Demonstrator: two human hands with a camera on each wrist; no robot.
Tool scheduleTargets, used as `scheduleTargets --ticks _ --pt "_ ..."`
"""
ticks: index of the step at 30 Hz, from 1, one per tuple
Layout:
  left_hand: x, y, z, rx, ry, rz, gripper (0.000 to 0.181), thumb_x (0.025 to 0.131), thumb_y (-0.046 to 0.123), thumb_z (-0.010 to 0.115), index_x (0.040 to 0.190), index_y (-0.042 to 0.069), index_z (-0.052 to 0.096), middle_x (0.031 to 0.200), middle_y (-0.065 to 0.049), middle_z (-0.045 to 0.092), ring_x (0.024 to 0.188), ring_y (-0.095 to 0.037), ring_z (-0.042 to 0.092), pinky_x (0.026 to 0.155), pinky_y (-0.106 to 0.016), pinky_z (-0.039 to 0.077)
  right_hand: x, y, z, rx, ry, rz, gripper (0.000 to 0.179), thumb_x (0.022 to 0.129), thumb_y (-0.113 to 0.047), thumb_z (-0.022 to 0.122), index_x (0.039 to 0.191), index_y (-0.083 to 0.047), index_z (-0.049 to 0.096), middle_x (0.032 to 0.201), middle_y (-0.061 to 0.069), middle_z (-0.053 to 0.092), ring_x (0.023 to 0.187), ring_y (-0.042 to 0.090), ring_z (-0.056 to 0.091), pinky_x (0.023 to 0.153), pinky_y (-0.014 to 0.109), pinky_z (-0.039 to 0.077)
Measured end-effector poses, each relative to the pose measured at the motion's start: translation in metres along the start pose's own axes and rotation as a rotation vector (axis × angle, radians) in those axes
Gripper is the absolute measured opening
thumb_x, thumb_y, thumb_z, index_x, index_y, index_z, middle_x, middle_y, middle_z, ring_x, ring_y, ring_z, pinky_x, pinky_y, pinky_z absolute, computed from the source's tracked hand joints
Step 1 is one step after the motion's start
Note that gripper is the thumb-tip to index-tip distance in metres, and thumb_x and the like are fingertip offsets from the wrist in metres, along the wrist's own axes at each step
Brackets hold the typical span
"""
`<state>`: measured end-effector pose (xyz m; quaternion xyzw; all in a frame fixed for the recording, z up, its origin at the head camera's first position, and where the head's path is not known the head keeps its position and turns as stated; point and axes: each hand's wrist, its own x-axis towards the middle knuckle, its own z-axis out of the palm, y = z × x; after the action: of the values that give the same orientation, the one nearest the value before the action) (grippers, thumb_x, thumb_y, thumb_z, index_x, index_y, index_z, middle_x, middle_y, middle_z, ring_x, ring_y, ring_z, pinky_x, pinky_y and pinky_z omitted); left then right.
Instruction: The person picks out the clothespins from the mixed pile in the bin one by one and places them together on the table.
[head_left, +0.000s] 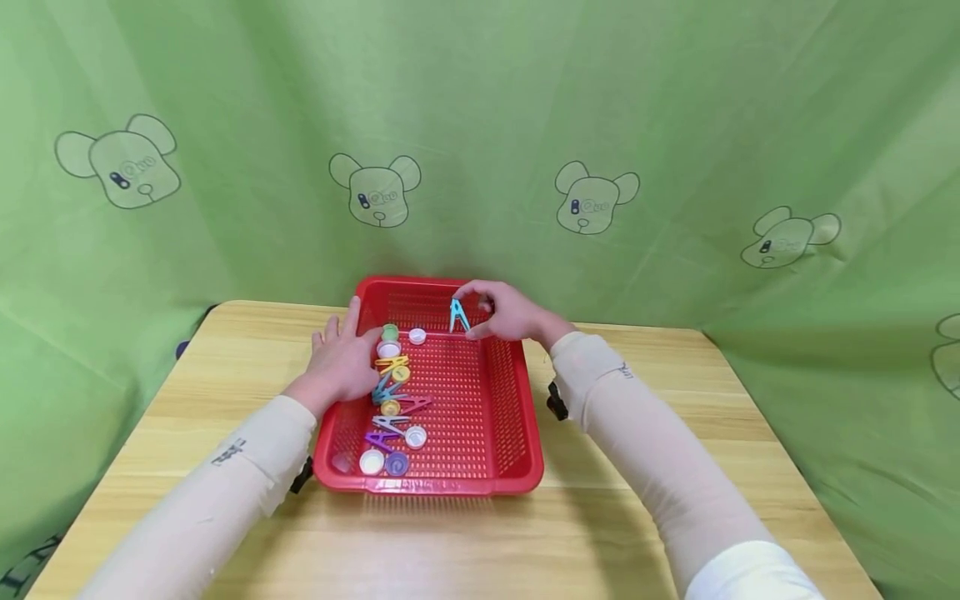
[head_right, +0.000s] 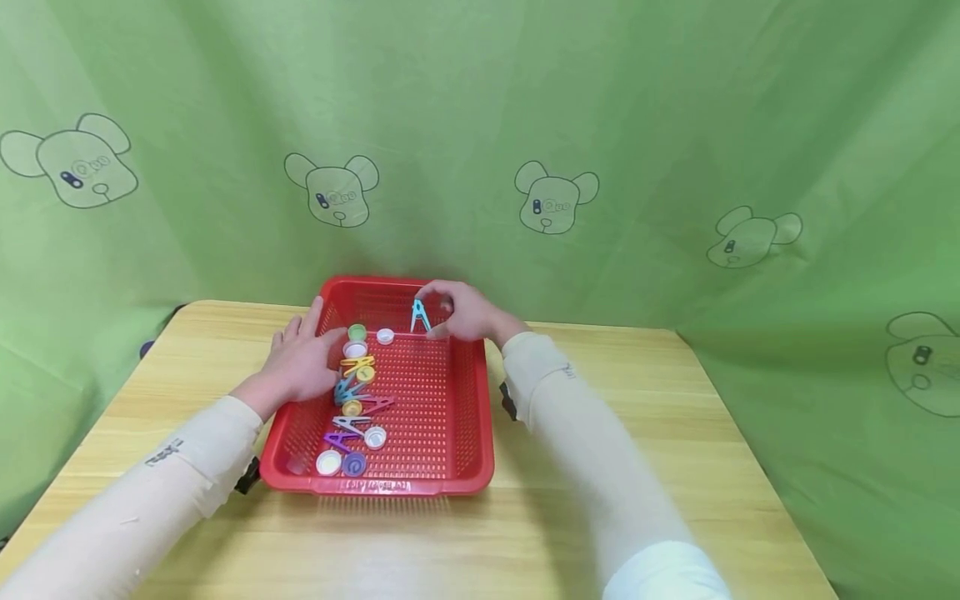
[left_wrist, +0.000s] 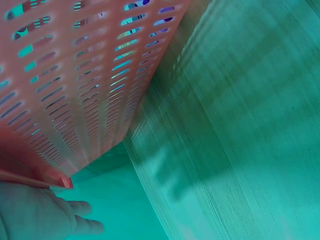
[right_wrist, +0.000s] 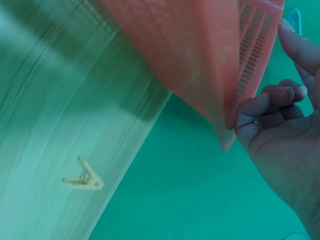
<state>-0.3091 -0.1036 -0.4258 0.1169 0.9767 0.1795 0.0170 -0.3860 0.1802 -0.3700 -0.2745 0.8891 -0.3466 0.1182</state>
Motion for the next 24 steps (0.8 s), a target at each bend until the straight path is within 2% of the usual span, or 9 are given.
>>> scheduleTargets --ticks 7,16,24 --pt "0.000 -0.001 0.000 -0.015 0.005 -0.002 0.075 0.080 0.018 0.072 0.149 0.008 0.047 0.164 -0.020 -0.009 0.142 -0.057 0.007 0.107 -0.075 0.008 -0.008 0.009 -0.013 -0.001 0.026 0.013 0.056 0.081 -0.007 0.084 0.130 -0.014 0.061 0.075 0.005 0.036 0.073 0.021 0.037 0.074 0.037 0.036" --pt "0.000 -0.001 0.001 -0.026 0.004 0.003 0.075 0.079 0.018 0.072 0.149 0.007 0.048 0.164 -0.020 -0.009 0.142 -0.057 0.006 0.107 -0.075 0.007 -0.022 0.018 -0.024 0.019 0.037 0.028 0.058 0.083 -0.005 0.081 0.135 -0.012 0.057 0.077 0.008 0.038 0.073 0.022 0.037 0.074 0.039 0.037" --pt "0.002 -0.003 0.002 -0.004 0.028 0.022 0.073 0.077 0.019 0.071 0.146 0.006 0.051 0.164 -0.021 -0.006 0.140 -0.059 0.010 0.106 -0.075 0.010 -0.033 0.029 -0.033 0.047 0.059 0.087 0.060 0.083 -0.003 0.080 0.136 -0.014 0.055 0.079 0.009 0.038 0.073 0.022 0.037 0.072 0.039 0.039"
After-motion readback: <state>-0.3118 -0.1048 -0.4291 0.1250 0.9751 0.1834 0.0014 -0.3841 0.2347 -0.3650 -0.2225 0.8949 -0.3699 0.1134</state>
